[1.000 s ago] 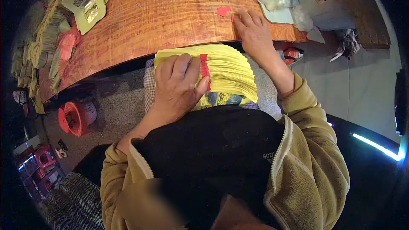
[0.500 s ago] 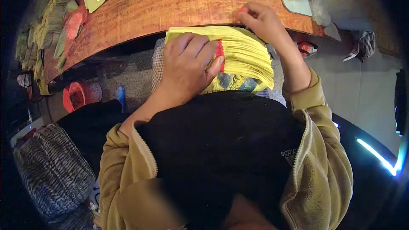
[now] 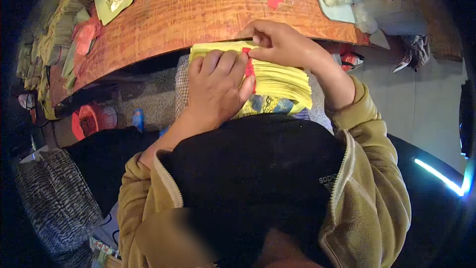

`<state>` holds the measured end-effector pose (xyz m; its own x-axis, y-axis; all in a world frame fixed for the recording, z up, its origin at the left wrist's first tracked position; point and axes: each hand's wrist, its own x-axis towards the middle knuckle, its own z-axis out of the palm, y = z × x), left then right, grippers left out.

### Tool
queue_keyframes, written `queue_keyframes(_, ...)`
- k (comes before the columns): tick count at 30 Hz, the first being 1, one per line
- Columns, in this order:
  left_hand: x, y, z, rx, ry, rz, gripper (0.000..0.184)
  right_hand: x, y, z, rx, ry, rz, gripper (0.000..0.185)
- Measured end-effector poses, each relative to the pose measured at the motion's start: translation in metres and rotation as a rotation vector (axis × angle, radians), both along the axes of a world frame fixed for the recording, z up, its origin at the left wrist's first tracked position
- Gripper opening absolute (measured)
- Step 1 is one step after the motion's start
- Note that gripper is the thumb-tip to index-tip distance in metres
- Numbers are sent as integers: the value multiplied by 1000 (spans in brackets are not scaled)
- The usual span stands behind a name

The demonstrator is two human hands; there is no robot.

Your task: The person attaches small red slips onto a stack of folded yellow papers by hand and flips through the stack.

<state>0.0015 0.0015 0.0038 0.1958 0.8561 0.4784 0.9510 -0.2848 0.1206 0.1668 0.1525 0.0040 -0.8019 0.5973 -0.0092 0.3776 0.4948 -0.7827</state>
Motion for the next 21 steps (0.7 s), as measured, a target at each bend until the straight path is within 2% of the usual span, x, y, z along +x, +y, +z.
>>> queue_keyframes(1,0,0,1,-17,20,13,37,6,8,0,-142,-7,5,25)
queue_keyframes(2,-2,0,0,-15,7,1,38,14,24,-14,-121,72,24,28)
queue_keyframes(3,-1,0,0,-10,6,1,38,26,48,-26,233,-56,39,31)
queue_keyframes(5,-1,-2,0,-100,-80,35,45,37,68,-38,743,-103,-96,34)
queue_keyframes(6,-1,-2,0,-101,-84,37,45,42,73,-35,742,-105,-93,34)
queue_keyframes(8,-2,-1,-1,-72,-99,30,43,48,82,-28,1059,-115,43,37)
queue_keyframes(12,-1,0,1,-43,-131,16,40,53,78,-44,1073,-159,98,40)
queue_keyframes(14,-2,2,1,-29,-132,7,37,57,63,-50,1202,-295,-118,35)
queue_keyframes(15,-2,3,2,-31,-135,3,37,59,57,-57,1200,-300,-119,35)
queue_keyframes(17,-1,3,4,-64,-133,17,35,60,44,-73,1076,-408,-271,37)
queue_keyframes(18,0,4,5,-72,-135,13,35,55,47,-60,1062,-270,-292,28)
queue_keyframes(21,0,7,8,-11,-80,-43,33,49,74,-64,886,-201,-406,17)
